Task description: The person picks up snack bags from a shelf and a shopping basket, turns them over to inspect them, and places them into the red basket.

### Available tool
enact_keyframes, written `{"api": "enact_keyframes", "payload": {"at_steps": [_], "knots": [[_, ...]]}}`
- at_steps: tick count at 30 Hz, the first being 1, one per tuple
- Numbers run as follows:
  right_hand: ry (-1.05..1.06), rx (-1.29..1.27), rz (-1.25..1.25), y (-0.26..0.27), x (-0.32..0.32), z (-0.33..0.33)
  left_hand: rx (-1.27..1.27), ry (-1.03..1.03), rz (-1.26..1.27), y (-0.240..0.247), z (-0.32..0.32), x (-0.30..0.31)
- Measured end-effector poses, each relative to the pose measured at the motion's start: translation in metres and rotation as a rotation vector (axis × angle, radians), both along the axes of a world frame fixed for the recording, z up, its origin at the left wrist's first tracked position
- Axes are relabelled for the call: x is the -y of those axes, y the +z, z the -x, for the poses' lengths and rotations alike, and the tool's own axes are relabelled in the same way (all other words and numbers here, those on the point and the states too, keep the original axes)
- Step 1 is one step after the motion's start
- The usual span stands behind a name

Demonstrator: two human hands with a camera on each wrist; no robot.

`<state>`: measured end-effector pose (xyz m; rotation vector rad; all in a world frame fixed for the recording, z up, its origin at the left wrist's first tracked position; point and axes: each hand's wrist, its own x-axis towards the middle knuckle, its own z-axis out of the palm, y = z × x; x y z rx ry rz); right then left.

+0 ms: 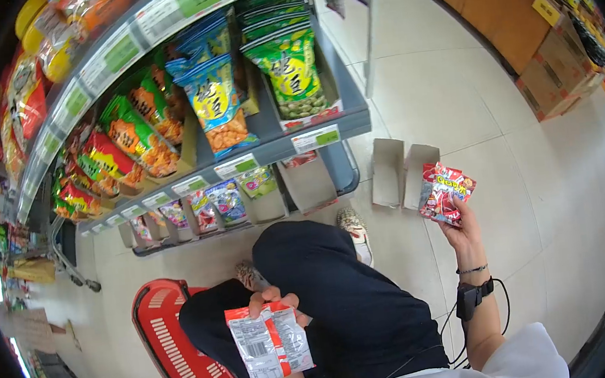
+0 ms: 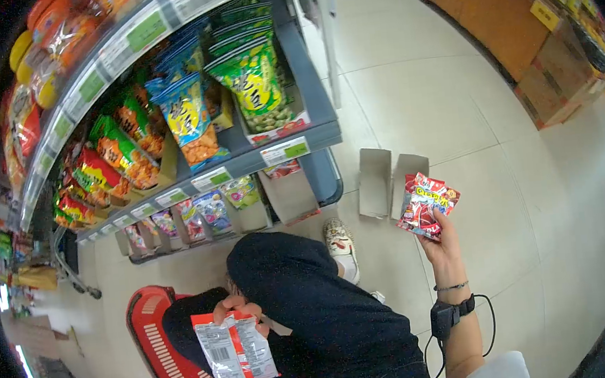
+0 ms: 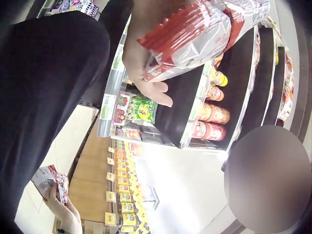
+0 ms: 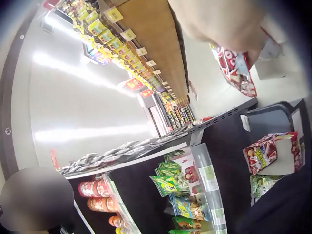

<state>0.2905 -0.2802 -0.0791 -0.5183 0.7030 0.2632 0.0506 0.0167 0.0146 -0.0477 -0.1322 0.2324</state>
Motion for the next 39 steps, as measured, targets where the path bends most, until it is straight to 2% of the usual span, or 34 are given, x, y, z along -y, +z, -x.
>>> {"api": "enact_keyframes", "payload": {"at_steps": [2,8,10,12,15,19,21,22,23,24,25,26,28,30,32,33,34,36,38,39], "knots": [[0.085,0.056,0.069,-0.002,-0.011,-0.007,-0.052,0.019,0.036,0.0,0.004,0.003],[0.227,0.065,-0.075,0.024,-0.061,-0.005,-0.137,0.15,0.067,0.018,0.006,0.016],[0.33,0.01,-0.27,0.025,-0.08,-0.009,-0.134,0.123,0.052,0.017,0.005,0.016],[0.34,-0.033,-0.309,0.019,-0.086,-0.012,-0.131,0.125,0.04,0.015,0.008,0.014],[0.418,-0.139,-0.639,0.002,-0.097,-0.014,-0.126,0.163,0.046,0.015,0.014,0.008],[0.479,-0.153,-0.583,-0.012,-0.106,-0.013,-0.17,0.221,0.006,0.013,0.025,0.0],[0.499,-0.005,-0.339,-0.008,-0.119,-0.011,-0.267,0.219,0.0,0.008,0.035,-0.007],[0.63,0.124,-0.292,-0.027,-0.116,-0.02,-0.309,0.217,-0.066,0.017,0.034,-0.008],[0.653,0.121,-0.267,-0.027,-0.12,-0.024,-0.306,0.204,-0.048,0.015,0.037,-0.009],[0.532,0.045,-0.12,0.001,-0.139,-0.01,-0.184,0.187,-0.055,0.008,0.037,-0.012],[0.501,0.007,-0.152,-0.004,-0.145,-0.012,-0.228,0.139,-0.006,-0.002,0.043,-0.013],[0.541,-0.015,-0.166,-0.019,-0.151,-0.025,0.031,0.148,0.043,-0.011,0.028,-0.012],[0.72,0.069,-0.19,-0.026,-0.16,-0.029,0.149,0.141,0.127,-0.034,0.029,-0.011],[0.746,0.083,-0.172,-0.037,-0.18,-0.033,0.2,0.135,0.146,-0.047,0.027,-0.011],[0.849,0.528,0.055,-0.05,-0.195,-0.038,0.332,0.152,0.107,-0.053,0.024,-0.011],[0.773,0.295,0.018,-0.056,-0.202,-0.051,0.274,0.16,0.094,-0.053,0.027,-0.01],[0.783,0.3,0.016,-0.065,-0.204,-0.058,0.278,0.17,0.091,-0.05,0.029,-0.011],[0.981,0.707,0.304,-0.081,-0.198,-0.06,0.232,0.171,0.106,-0.043,0.032,-0.012],[1.028,0.693,0.219,-0.048,-0.196,-0.047,0.152,0.187,0.068,-0.039,0.038,-0.015],[1.065,0.589,0.032,0.003,-0.2,-0.016,0.165,0.218,0.036,-0.044,0.036,-0.014]]}}
